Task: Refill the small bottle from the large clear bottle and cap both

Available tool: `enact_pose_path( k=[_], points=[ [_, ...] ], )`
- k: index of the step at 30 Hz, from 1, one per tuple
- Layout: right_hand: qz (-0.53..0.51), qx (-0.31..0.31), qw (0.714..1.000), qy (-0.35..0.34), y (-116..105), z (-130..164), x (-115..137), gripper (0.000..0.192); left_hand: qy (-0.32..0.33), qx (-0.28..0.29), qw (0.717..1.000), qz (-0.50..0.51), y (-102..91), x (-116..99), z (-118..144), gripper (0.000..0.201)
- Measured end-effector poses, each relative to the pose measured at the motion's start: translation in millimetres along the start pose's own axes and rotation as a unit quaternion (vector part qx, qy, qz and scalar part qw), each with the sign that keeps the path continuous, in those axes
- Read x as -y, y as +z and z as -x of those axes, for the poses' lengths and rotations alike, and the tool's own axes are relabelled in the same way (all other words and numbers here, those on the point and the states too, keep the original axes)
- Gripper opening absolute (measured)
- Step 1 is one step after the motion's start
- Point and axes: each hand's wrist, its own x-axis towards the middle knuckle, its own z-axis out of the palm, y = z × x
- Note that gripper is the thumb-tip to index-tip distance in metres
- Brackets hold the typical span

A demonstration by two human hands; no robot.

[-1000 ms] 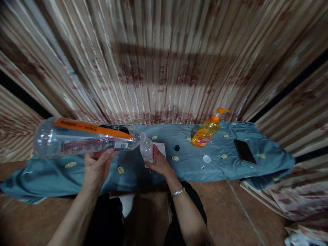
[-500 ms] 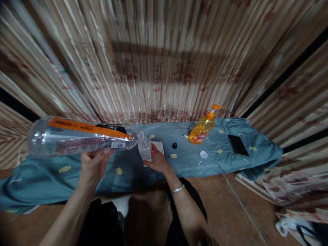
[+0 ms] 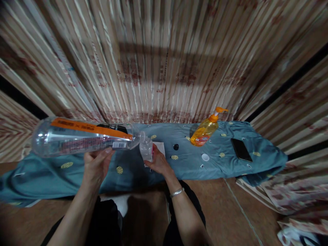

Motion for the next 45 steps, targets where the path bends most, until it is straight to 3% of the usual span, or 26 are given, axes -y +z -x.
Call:
enact_pose_path(
  k=[5,13,28,45],
  points=[
    [-0.009,0.011,1.0,-0.006,-1.7,-0.4,0.2,0.078,-0.003,-0.012,1.0,0.019,2.3,2.4,1.5,0.064],
    [-0.02,0.012,1.0,-0.008,-0.5,-1.0,-2.0,0.083,-0.015,0.001,1.0,0.022,5.7,2.9,5.2,0.053],
    [-0.002,0.01,1.0,-0.011,-2.5,-1.2,1.5,0.077,0.016,-0.011,1.0,-0.003,4.8,-4.3,5.0,0.067],
    [-0.001,0.011,1.0,-0.025,-2.3,-1.5,-4.3,0.079,-0.012,0.004,1.0,-0.024,2.3,-12.0,8.3,0.049]
  ],
)
